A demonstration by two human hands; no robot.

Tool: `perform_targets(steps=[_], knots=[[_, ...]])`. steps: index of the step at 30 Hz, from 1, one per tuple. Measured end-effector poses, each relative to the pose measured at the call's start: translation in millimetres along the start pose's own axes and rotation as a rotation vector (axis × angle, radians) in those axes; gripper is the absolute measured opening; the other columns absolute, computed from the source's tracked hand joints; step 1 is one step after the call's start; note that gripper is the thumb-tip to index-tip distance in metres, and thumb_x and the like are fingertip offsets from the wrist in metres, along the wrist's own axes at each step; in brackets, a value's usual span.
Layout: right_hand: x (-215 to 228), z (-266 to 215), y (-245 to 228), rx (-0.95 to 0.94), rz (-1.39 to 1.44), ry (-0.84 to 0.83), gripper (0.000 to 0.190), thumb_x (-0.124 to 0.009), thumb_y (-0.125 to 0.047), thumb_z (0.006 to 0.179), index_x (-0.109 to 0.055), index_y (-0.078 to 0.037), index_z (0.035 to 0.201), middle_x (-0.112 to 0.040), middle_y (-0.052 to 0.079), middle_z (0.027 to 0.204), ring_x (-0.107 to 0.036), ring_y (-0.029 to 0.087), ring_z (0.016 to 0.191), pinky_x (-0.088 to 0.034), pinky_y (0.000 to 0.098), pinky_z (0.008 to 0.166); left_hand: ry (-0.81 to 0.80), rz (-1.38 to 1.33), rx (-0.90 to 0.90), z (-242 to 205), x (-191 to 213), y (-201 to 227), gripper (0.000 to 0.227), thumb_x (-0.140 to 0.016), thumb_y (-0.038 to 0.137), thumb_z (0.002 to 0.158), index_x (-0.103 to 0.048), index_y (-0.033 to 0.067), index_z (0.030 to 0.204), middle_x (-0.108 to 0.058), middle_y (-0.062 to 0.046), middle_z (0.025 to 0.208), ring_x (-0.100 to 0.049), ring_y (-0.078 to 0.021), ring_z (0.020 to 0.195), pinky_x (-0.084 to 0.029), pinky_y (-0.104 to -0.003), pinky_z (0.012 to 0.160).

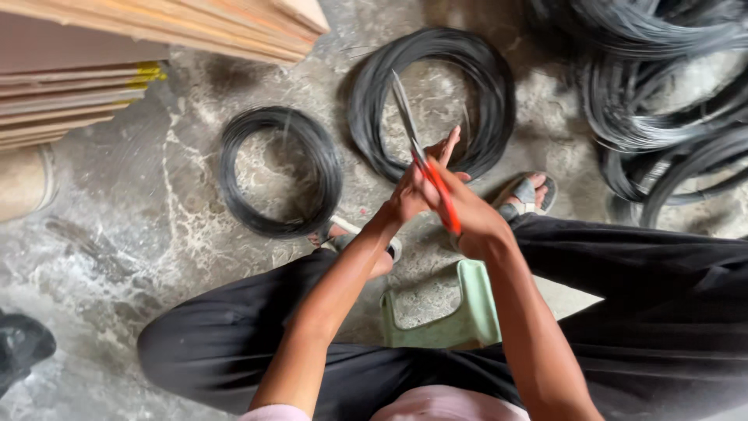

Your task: The person sits on a stool and handles coils of black wire, weighing them on a hanging scale and then cutting them into smaller loops using red-handled shears. The person arranges the cut wire loops on the floor.

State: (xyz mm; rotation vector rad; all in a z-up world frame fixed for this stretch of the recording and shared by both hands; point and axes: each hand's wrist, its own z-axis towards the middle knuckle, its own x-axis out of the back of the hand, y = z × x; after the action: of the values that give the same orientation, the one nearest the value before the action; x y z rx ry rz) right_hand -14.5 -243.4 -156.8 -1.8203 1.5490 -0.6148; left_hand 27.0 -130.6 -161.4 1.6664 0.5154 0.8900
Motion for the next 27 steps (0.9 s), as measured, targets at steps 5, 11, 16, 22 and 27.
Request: perform_targets(steps=[5, 11, 16, 22, 27], knots=[[-47.2, 84.8, -7.6, 0.056, 0.259, -0.088, 0.069, -0.052, -0.060, 0.084, -0.047, -0.007, 0.127, -0.052, 0.023, 0.119, -0.051, 0.028, 0.104, -0.041, 0.0423, 0.091, -0.233, 1.297, -0.192, -45.2, 25.1, -164.2, 0.030, -0.038, 0.003, 0.082, -0.057, -0.0136, 0.099, -0.057, -0.037, 0.091, -0.055, -0.0493, 0.081, -0.036, -0.059, 0.079], [-35.2, 87.3, 2.5, 0.063, 0.108, -0.062, 0.049, -0.048, -0.062, 0.084, -0.052, -0.015, 0.101, -0.059, 0.011, 0.098, -0.048, 0.014, 0.067, -0.034, 0.0214, 0.055, 0.090, 1.071, -0.151, -3.4, 130.8, -180.5, 0.031, -0.043, -0.006, 0.085, -0.053, -0.0022, 0.115, -0.043, -0.020, 0.130, -0.036, -0.0335, 0.125, -0.029, -0.045, 0.105], [-59.5, 65.1, -4.0, -0.227, -0.041, -0.198, 0.076, -0.033, -0.070, 0.067, -0.055, -0.016, 0.115, -0.052, 0.009, 0.124, -0.046, 0.019, 0.116, -0.035, 0.0404, 0.100, 0.116, 1.547, 0.054, -7.2, 164.8, -219.2, 0.048, -0.063, 0.003, 0.077, -0.053, 0.0061, 0.124, -0.062, -0.015, 0.102, -0.052, -0.0294, 0.107, -0.006, -0.051, 0.109], [-112.5, 66.9, 44.4, -0.158, 0.199, -0.285, 0.050, -0.040, -0.049, 0.086, -0.053, -0.008, 0.113, -0.043, 0.001, 0.060, -0.043, 0.010, 0.053, -0.037, 0.0238, 0.053, 0.175, 1.493, -0.033, -39.1, 180.9, -216.3, 0.015, -0.060, 0.005, 0.080, -0.060, 0.0073, 0.094, -0.050, -0.013, 0.100, -0.046, -0.0273, 0.095, -0.025, -0.049, 0.101], [-134.4, 77.3, 28.9, -0.325, 0.136, -0.234, 0.064, -0.031, -0.065, 0.075, -0.055, -0.015, 0.107, -0.050, 0.002, 0.079, -0.047, 0.010, 0.068, -0.041, 0.0247, 0.062, 0.234, 1.324, 0.012, -53.9, 176.4, -221.7, 0.030, -0.067, 0.003, 0.074, -0.060, 0.0082, 0.102, -0.055, -0.013, 0.105, -0.050, -0.0270, 0.101, -0.024, -0.052, 0.103]])
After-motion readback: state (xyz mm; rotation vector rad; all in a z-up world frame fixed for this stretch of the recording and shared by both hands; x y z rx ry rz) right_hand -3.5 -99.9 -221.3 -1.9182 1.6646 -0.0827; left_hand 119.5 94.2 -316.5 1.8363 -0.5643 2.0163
